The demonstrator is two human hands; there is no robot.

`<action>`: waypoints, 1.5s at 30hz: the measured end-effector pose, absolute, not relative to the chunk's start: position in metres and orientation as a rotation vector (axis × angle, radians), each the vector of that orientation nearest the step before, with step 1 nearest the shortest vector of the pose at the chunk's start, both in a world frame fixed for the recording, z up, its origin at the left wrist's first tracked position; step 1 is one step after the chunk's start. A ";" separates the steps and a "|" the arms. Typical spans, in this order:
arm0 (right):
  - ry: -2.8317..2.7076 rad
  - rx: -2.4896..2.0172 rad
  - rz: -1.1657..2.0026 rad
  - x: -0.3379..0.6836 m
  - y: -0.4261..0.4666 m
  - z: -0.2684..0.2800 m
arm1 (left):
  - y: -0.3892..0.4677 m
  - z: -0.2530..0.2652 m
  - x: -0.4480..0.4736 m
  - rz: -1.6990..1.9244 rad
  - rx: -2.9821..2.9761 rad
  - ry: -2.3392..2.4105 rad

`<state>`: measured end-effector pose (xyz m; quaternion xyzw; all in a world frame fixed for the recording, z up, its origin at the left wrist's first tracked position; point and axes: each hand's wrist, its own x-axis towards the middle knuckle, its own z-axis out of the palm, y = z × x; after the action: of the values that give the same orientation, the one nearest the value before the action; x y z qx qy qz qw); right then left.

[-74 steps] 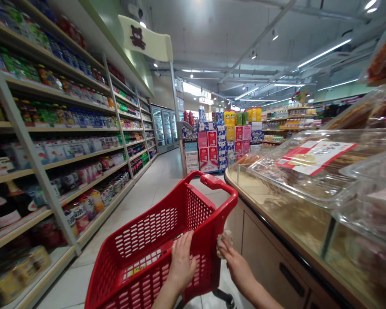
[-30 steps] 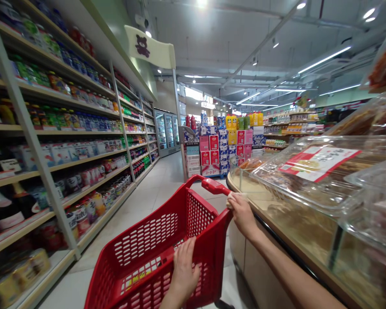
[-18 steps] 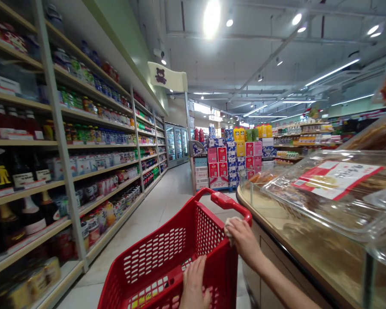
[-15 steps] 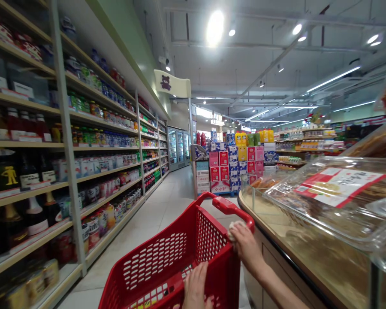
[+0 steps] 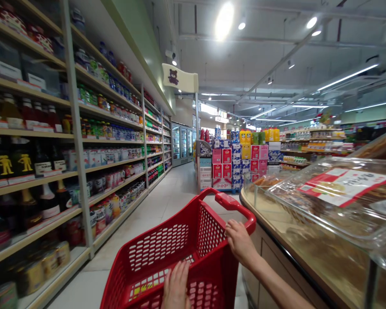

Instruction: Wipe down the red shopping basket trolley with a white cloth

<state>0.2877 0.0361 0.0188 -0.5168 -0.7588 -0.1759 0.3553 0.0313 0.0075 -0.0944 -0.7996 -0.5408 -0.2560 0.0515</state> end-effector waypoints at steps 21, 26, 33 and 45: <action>-1.979 -1.240 -0.565 0.283 -0.020 0.014 | -0.045 -0.067 0.051 -0.773 -2.468 -1.710; -1.969 -1.253 -0.555 0.266 -0.037 0.007 | -0.058 -0.068 0.053 -0.781 -2.472 -1.676; -2.096 -1.315 -0.476 0.263 -0.050 0.026 | -0.058 -0.072 0.043 -0.870 -2.479 -1.560; -2.004 -1.579 -0.539 0.292 -0.043 0.032 | -0.045 -0.057 0.052 -0.790 -2.544 -1.652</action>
<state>0.2919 -0.0432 0.0316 -0.5840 -0.7413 -0.1993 0.2641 0.0524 -0.0453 -0.0567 -0.8116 -0.5270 -0.2520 0.0035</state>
